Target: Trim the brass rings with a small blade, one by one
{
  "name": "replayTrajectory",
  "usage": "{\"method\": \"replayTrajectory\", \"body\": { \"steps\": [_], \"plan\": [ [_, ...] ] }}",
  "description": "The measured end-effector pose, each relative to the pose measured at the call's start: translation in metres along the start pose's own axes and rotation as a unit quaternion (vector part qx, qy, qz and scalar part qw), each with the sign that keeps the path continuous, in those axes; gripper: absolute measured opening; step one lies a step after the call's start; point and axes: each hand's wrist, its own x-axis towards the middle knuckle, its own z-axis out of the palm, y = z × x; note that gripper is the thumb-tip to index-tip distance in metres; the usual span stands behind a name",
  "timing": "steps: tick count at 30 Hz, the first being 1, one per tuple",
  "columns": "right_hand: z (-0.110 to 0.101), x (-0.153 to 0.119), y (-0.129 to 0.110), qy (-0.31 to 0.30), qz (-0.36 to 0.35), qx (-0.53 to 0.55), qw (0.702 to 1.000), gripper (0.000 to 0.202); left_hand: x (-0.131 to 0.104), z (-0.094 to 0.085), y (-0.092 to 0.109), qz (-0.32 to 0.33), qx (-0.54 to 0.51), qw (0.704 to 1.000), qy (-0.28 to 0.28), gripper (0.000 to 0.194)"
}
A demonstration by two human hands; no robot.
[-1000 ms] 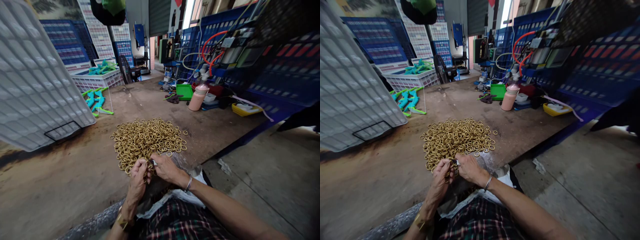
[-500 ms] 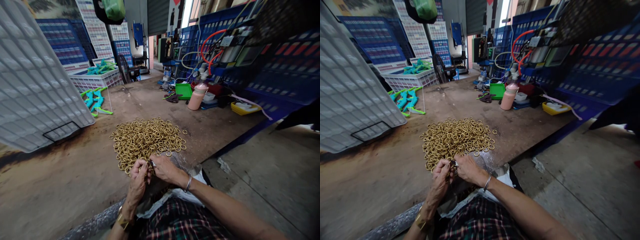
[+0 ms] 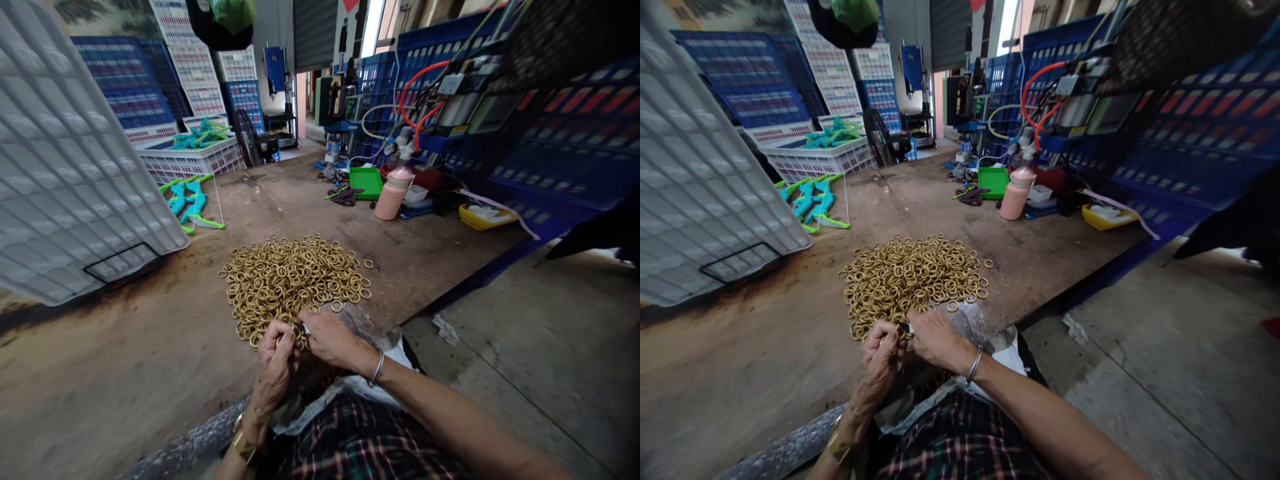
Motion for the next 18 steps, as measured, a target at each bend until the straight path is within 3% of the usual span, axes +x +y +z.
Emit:
{"method": "replayTrajectory", "body": {
  "steps": [6, 10, 14, 18],
  "plan": [
    [0.005, 0.007, 0.0, -0.01, 0.029, -0.031, 0.999, 0.022, -0.008, 0.0, 0.003, -0.049, -0.046, 0.998, 0.009, 0.028],
    [0.004, 0.01, 0.009, -0.013, 0.064, -0.042, 0.997, 0.023, -0.014, 0.0, 0.013, -0.044, -0.102, 0.993, -0.027, 0.034],
    [-0.002, 0.006, 0.008, 0.019, 0.013, 0.005, 1.0, 0.019, -0.013, 0.0, 0.019, -0.047, -0.132, 0.99, -0.021, 0.032],
    [-0.006, -0.002, -0.004, 0.003, 0.003, 0.023, 1.0, 0.026, -0.01, 0.0, 0.018, -0.057, -0.126, 0.99, -0.003, 0.035]
  ]
}}
